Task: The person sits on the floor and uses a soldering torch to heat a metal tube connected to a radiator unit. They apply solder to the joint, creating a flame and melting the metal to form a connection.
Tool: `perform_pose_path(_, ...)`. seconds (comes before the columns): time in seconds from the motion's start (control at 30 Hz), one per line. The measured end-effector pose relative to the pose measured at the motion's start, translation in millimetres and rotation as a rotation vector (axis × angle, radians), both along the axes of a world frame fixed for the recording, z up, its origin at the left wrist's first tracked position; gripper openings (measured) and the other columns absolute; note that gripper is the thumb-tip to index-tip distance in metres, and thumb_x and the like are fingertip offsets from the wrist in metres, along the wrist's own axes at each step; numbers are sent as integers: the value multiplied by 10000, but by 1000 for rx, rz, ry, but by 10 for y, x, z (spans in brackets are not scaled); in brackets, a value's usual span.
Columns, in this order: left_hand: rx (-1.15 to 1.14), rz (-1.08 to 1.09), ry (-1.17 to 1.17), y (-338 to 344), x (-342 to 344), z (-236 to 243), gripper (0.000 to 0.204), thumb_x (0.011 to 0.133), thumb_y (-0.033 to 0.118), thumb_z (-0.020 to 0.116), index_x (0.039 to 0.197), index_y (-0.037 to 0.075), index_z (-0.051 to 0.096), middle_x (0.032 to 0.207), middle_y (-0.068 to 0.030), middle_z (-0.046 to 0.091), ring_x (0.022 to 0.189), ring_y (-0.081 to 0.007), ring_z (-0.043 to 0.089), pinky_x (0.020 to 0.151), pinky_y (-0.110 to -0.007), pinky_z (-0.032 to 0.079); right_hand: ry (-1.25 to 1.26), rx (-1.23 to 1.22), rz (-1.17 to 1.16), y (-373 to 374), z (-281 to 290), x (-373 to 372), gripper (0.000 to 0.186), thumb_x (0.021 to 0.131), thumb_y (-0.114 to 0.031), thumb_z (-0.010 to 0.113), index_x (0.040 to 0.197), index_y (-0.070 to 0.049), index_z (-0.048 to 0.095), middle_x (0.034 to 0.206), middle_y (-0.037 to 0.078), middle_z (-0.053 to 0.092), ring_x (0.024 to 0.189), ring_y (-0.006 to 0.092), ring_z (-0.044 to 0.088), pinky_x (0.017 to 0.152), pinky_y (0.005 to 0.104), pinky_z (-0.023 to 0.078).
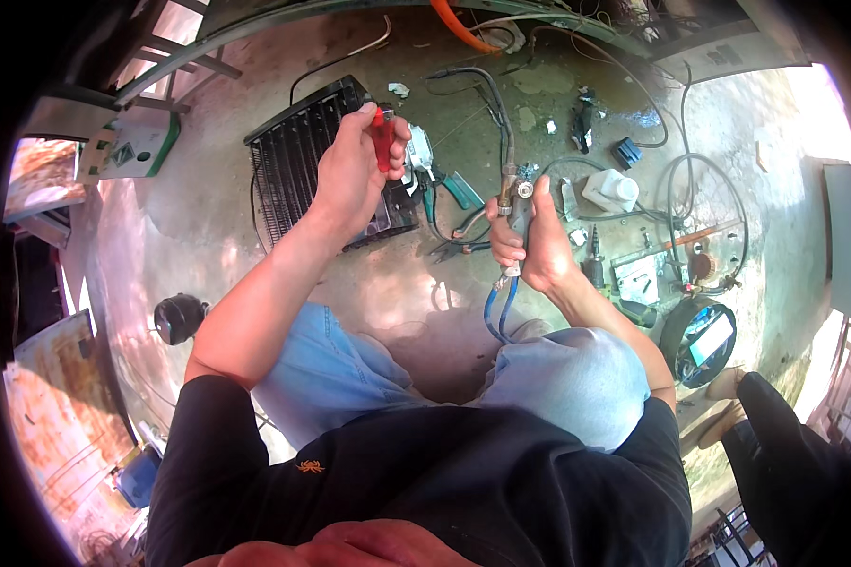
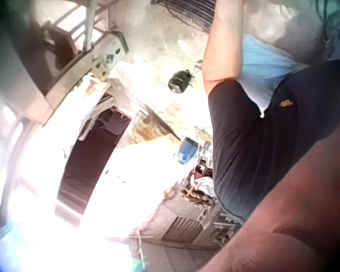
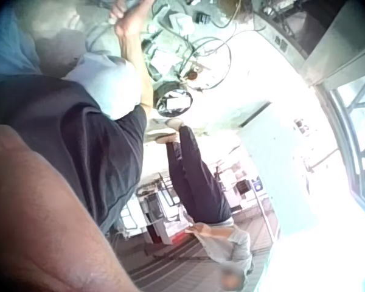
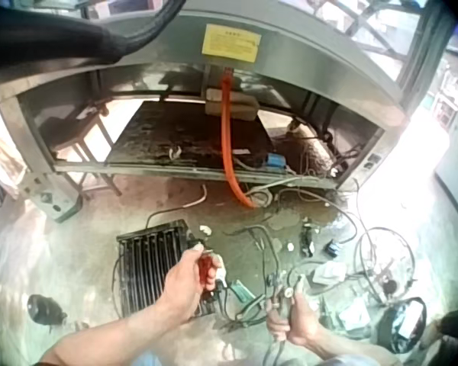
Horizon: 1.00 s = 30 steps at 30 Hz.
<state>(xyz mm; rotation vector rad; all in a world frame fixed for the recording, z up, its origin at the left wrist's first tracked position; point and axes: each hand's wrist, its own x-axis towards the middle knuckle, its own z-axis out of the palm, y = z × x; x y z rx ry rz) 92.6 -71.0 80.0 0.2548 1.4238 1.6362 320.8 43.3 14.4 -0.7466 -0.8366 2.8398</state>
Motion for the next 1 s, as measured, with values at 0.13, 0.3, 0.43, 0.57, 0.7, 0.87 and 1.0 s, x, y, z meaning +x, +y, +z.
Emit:
perform_pose_path(0.13, 0, -1, -71, 16, -12, -13, 421, 1076, 400, 386, 966, 54, 598, 813, -15, 521, 742, -128, 465, 673, -285, 393, 37, -67, -24, -16, 30, -27, 816, 997, -787, 247, 1033, -45, 585, 575, -52, 347, 443, 82, 315, 476, 274, 316)
perform_pose_path(0.3, 64, 23, -48, 112, 83, -92, 394, 1096, 398, 410, 1027, 53, 585, 853, -12, 519, 789, -127, 475, 698, -282, 404, 78, -161, -64, 11, 9, -21, 821, 1002, -782, 251, 1048, -40, 599, 607, -44, 368, 470, 86, 327, 498, 277, 335)
perform_pose_path(0.43, -134, -375, 230, 26, 605, -579, 430, 1107, 430, 423, 1051, 39, 593, 875, -26, 540, 837, -137, 511, 782, -306, 450, 90, -51, -116, 159, -26, 104, 803, 1016, -759, 279, 1082, -26, 600, 637, -42, 388, 492, 84, 346, 510, 269, 341)
perform_pose_path(0.57, -486, -1123, 534, -289, 968, -1141, 526, 1069, 494, 482, 1100, -15, 610, 1040, -162, 628, 1006, -265, 604, 901, -393, 479, 46, 194, -209, 497, 44, 496, 775, 1039, -708, 333, 1149, 12, 596, 654, -46, 386, 524, 74, 354, 531, 261, 342)
perform_pose_path(0.7, -663, -1473, 718, -671, 1310, -1798, 574, 1023, 527, 541, 1189, -16, 626, 1162, -233, 641, 1140, -350, 615, 991, -441, 472, -128, 292, -374, 737, 38, 1110, 728, 1053, -689, 309, 1085, -23, 603, 596, -69, 335, 472, 50, 295, 467, 240, 280)
perform_pose_path(0.87, -482, -1297, 947, -409, 1416, -1672, 451, 994, 372, 623, 1226, -13, 659, 1186, -232, 672, 1156, -337, 647, 1000, -429, 496, -184, 130, -331, 653, -176, 1530, 729, 1024, -726, 355, 1049, -36, 590, 591, -66, 344, 473, 60, 312, 470, 241, 292)
perform_pose_path(1.0, -234, -951, 732, 498, 1286, -1020, 319, 972, 255, 644, 1136, -14, 692, 1031, -189, 731, 987, -315, 711, 902, -407, 537, -16, -141, -319, 621, -340, 1554, 744, 1013, -748, 339, 1025, -44, 582, 577, -76, 342, 442, 51, 292, 438, 237, 282)
